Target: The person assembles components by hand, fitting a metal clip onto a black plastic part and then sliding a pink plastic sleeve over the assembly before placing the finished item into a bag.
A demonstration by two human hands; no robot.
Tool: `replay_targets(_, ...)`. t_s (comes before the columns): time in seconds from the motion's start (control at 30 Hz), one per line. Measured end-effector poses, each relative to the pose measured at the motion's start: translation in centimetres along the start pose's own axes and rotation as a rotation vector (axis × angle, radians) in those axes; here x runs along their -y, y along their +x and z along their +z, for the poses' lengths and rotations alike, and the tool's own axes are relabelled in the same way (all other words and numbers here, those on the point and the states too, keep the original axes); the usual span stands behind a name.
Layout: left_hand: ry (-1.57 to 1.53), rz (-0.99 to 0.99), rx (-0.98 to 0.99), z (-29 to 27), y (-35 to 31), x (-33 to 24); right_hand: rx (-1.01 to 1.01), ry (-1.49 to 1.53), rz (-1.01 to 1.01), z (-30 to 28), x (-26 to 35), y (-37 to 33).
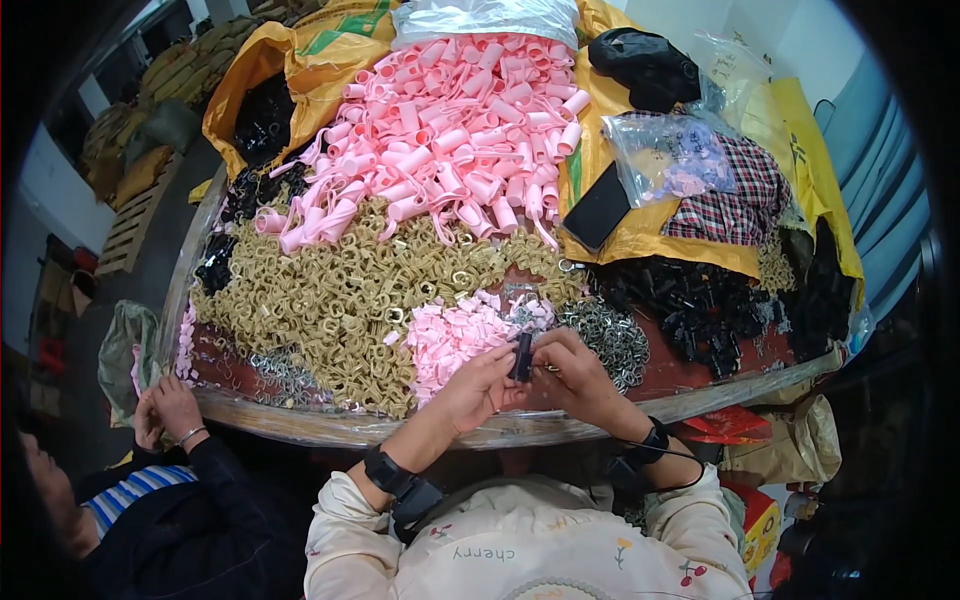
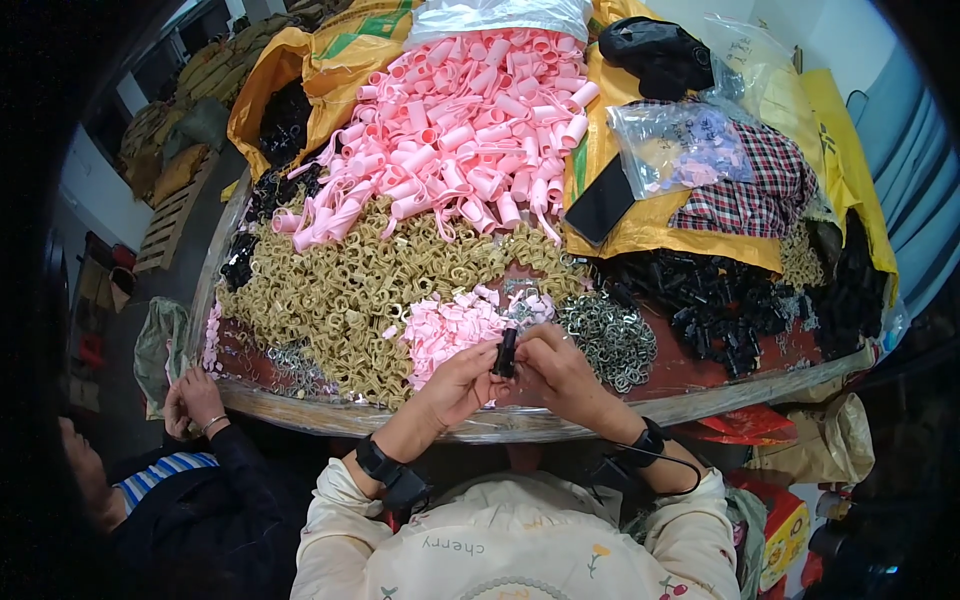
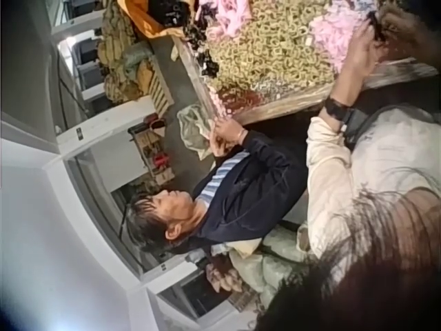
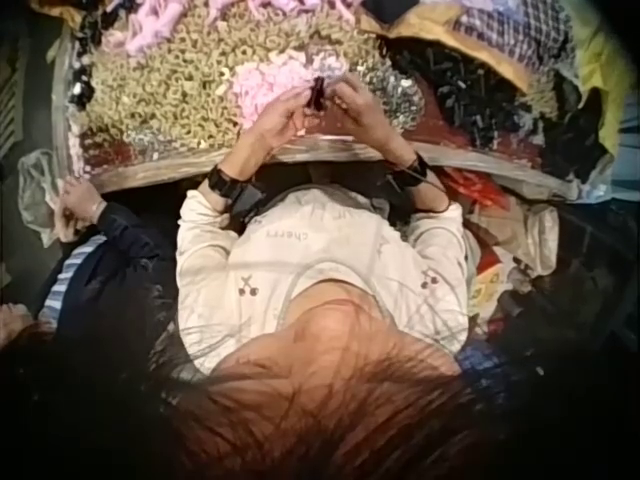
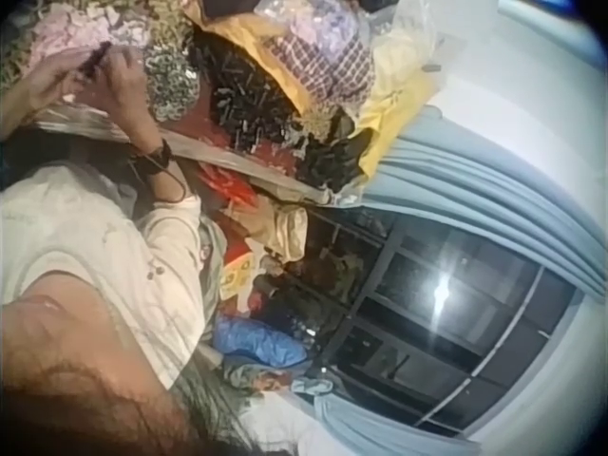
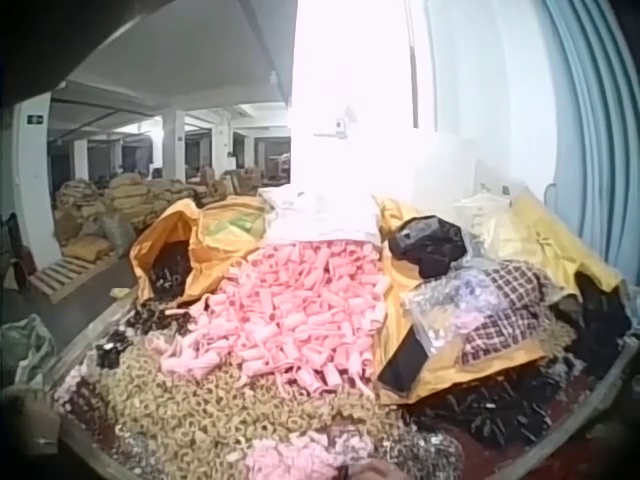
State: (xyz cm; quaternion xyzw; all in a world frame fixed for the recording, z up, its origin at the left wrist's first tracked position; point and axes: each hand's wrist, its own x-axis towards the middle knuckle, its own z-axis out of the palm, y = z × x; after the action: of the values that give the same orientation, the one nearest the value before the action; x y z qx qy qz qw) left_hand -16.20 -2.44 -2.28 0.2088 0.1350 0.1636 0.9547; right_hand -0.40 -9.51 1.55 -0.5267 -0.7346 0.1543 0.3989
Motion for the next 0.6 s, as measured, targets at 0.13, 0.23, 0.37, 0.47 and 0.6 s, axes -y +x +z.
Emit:
replay_targets(0.13,0.049,0.032,-0.027,-0.3,-0.3,0.3,0.011,-0.165,-0.073,0.1,0.3,0.0)
replay_targets(0.23,0.070,0.026,-0.058,-0.5,-0.6,0.4,0.013,-0.224,-0.106,0.1,0.8,0.3)
replay_targets(0.37,0.137,0.005,-0.145,-0.7,-0.6,0.6,0.039,-0.232,-0.131,0.7,0.2,0.4)
replay_targets(0.47,0.194,-0.008,-0.197,-1.0,-0.7,0.9,0.067,-0.210,-0.126,1.0,-0.5,0.3)
replay_targets(0.6,0.331,0.003,-0.254,-0.1,-0.6,1.4,0.122,-0.179,-0.080,1.2,-1.0,0.0)
